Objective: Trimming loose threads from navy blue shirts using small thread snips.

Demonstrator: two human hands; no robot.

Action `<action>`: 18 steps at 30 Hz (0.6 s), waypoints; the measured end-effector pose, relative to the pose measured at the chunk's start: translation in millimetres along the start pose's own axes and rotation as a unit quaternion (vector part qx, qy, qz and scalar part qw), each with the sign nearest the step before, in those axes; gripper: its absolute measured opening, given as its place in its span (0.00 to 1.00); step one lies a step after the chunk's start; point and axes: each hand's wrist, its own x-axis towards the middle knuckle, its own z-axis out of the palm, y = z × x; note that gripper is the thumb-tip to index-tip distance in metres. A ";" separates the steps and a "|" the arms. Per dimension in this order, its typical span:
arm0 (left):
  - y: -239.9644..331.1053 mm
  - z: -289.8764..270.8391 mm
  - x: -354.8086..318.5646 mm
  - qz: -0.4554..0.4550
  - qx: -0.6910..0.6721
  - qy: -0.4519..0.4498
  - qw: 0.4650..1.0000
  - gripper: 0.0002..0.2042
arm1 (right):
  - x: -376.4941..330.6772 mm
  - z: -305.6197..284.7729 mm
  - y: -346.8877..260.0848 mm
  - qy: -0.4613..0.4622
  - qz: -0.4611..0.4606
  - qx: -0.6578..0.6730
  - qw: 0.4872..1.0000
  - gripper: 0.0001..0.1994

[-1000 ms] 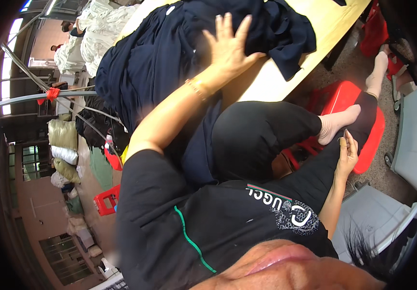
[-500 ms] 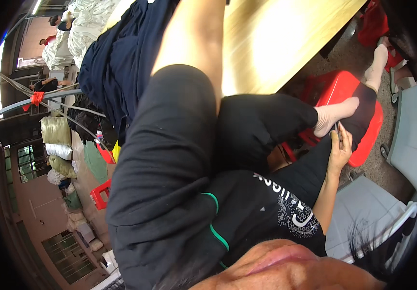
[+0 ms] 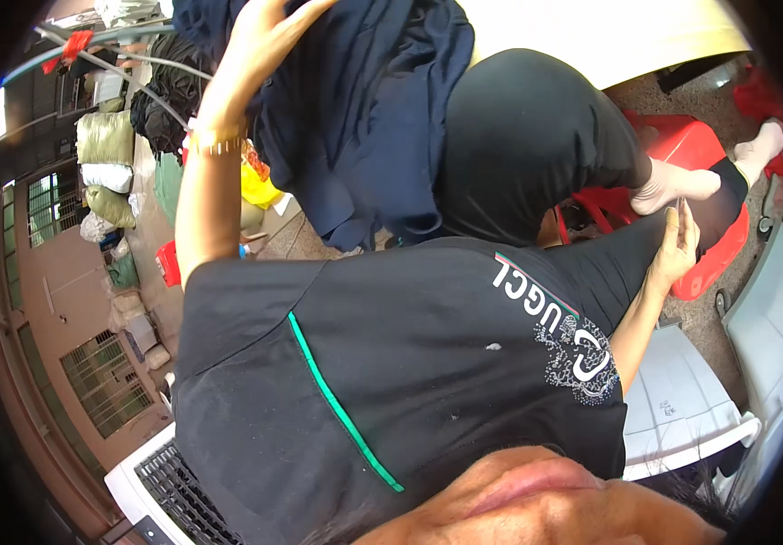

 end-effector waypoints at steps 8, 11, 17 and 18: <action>44.6 80.1 -124.7 -0.223 0.048 0.214 0.950 0.33 | -4.6 -10.6 8.9 0.041 0.098 0.092 0.990 0.17; 54.2 99.2 -119.3 -0.198 0.003 0.274 0.941 0.31 | -5.9 -15.7 4.9 0.043 0.131 0.114 0.984 0.16; 44.3 88.8 -81.0 -0.197 -0.250 0.227 0.920 0.25 | -35.7 -16.8 -6.9 0.064 0.119 0.113 0.984 0.16; 43.3 86.5 -76.9 -0.203 -0.295 0.217 0.908 0.25 | -39.2 -12.9 -13.4 0.064 0.121 0.123 0.983 0.16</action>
